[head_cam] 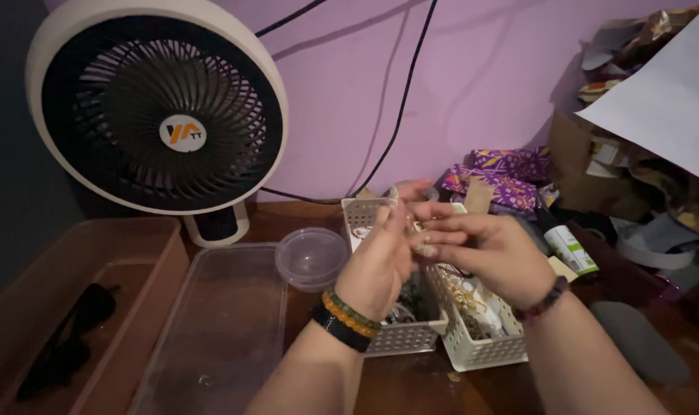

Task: The person handles personal accessories at a desk: they hold up and fold a pair of sunglasses, put a watch and bracelets on their wrist and later remove them, try rings on their fingers, and place earrings and other jewelry pieces into plastic storage baskets. They sort the accessories between the baskets and a small clear container on the desk.

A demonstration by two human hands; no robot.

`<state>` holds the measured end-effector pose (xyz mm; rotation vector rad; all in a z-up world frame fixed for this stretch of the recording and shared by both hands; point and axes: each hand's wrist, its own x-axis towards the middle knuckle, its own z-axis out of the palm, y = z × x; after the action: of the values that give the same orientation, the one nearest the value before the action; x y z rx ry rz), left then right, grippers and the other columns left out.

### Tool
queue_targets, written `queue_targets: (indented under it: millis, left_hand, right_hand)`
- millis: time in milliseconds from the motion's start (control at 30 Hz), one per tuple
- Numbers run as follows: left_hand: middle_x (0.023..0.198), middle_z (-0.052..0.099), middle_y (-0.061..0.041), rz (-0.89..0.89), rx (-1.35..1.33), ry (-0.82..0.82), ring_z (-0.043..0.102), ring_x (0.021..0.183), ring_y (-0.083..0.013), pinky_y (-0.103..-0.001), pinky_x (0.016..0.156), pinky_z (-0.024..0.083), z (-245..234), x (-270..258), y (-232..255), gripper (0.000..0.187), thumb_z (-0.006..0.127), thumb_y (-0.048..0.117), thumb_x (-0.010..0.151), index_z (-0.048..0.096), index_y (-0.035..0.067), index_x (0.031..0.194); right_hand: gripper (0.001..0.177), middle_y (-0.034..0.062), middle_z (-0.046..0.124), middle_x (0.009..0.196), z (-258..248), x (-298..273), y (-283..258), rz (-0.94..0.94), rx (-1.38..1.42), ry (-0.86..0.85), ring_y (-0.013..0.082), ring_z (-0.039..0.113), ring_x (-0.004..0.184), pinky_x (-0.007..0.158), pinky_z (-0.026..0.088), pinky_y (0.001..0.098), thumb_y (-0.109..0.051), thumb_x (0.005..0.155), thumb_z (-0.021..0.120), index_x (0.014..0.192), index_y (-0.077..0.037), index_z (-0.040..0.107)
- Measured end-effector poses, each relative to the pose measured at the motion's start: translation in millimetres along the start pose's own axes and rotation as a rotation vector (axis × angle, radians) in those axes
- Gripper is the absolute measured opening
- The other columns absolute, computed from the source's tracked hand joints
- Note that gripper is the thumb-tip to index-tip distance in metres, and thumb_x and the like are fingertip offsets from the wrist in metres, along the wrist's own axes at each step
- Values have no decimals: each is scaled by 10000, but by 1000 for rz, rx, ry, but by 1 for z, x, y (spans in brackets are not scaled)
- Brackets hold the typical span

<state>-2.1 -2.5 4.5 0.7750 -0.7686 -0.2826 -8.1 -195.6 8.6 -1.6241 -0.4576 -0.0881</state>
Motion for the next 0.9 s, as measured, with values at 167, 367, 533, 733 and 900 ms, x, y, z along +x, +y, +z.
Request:
queue_targets:
  millis: [167,367,533,733,900]
  left_hand:
    - [1366,589,-82,-53,-115,-107,642,1169,-229,-384,897,583,1,-3,7,639,295,513,1043,316,98,1528]
    - [984,628,-31,17,199,204,579,823,-106,-274,716,510,-2,1,-4,521,404,446,1106,659,24,1272]
    - [879,574,28,2,241,237,504,737,-65,-240,667,459,-14,0,-11,442,450,404,1079,696,55,1194]
    - [872,610,25,-112,258,218,551,718,-63,-234,654,477,-27,4,-19,385,484,382,1057,693,68,1136]
    - [955,673,1,-155,365,241,609,754,-79,-243,673,528,-36,12,-28,308,548,331,1043,678,63,1122]
  right_hand:
    - [354,135,746,1106,-5,-1,-3,180,-50,-33,219,740,1005,899,614,378,-2,853,701,1199,76,702]
    - [269,91,788,1046,-29,-7,-12,308,-588,-38,187,747,999,908,580,358,-148,860,711,1103,-49,772]
    - [352,79,763,1061,-10,-10,6,400,-1562,-361,248,691,1067,980,505,399,-220,764,736,1112,-256,779]
    - [237,55,785,974,-9,-6,0,374,-1466,-299,228,723,969,912,532,384,-265,759,763,985,-215,817]
    - [147,50,807,899,-21,-1,-16,287,-1127,-64,165,757,850,820,573,315,-200,774,782,896,-138,834]
